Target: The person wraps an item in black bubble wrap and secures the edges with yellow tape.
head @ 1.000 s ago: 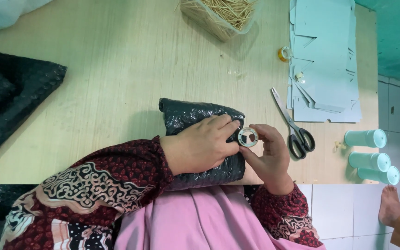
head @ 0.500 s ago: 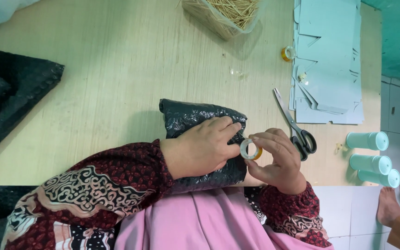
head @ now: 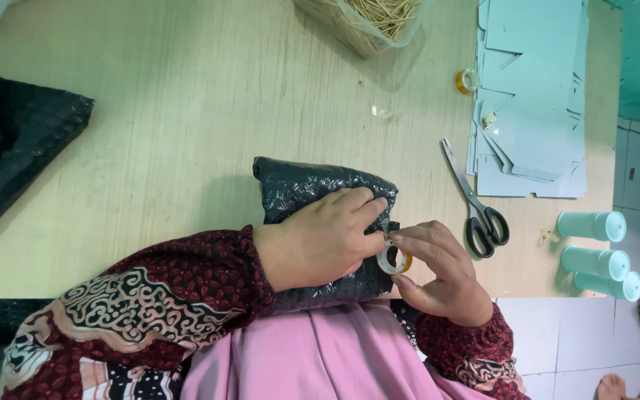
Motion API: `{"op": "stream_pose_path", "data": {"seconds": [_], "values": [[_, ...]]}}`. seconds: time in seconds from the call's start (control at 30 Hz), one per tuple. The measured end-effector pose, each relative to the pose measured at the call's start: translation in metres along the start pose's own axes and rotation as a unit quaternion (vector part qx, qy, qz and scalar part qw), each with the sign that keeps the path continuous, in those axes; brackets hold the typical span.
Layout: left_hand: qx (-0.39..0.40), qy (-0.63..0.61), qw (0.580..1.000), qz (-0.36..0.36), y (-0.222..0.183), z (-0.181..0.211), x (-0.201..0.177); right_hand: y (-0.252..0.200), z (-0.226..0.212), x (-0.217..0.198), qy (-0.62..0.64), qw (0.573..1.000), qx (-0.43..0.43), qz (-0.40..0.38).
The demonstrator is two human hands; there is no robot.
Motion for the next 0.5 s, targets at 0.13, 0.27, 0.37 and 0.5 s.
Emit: {"op": "stream_pose_path", "data": {"seconds": [0.13, 0.27, 0.37, 0.5], "values": [[0.0, 0.004, 1.0, -0.001, 0.001, 0.0, 0.0, -0.011, 0.002, 0.012, -0.016, 1.0, 0.017, -0.003], [-0.007, 0.005, 1.0, 0.004, 0.0, 0.0, 0.002, -0.021, 0.009, 0.018, -0.065, 0.995, 0.06, 0.049], [-0.007, 0.003, 1.0, 0.006, 0.0, -0.001, 0.002, -0.037, 0.026, 0.021, -0.006, 0.994, 0.078, 0.077], [-0.006, 0.0, 1.0, 0.006, -0.001, -0.002, 0.007, -0.051, 0.048, 0.024, 0.131, 0.984, 0.081, 0.087]]}}
Point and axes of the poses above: each hand's wrist, its own y-axis towards the middle knuckle, its own x-axis out of the palm, z = x × y, the point moved 8 cm from there along y, towards the middle knuckle, and after that the axes turned 3 degrees about -z, right-handed, at the moved point
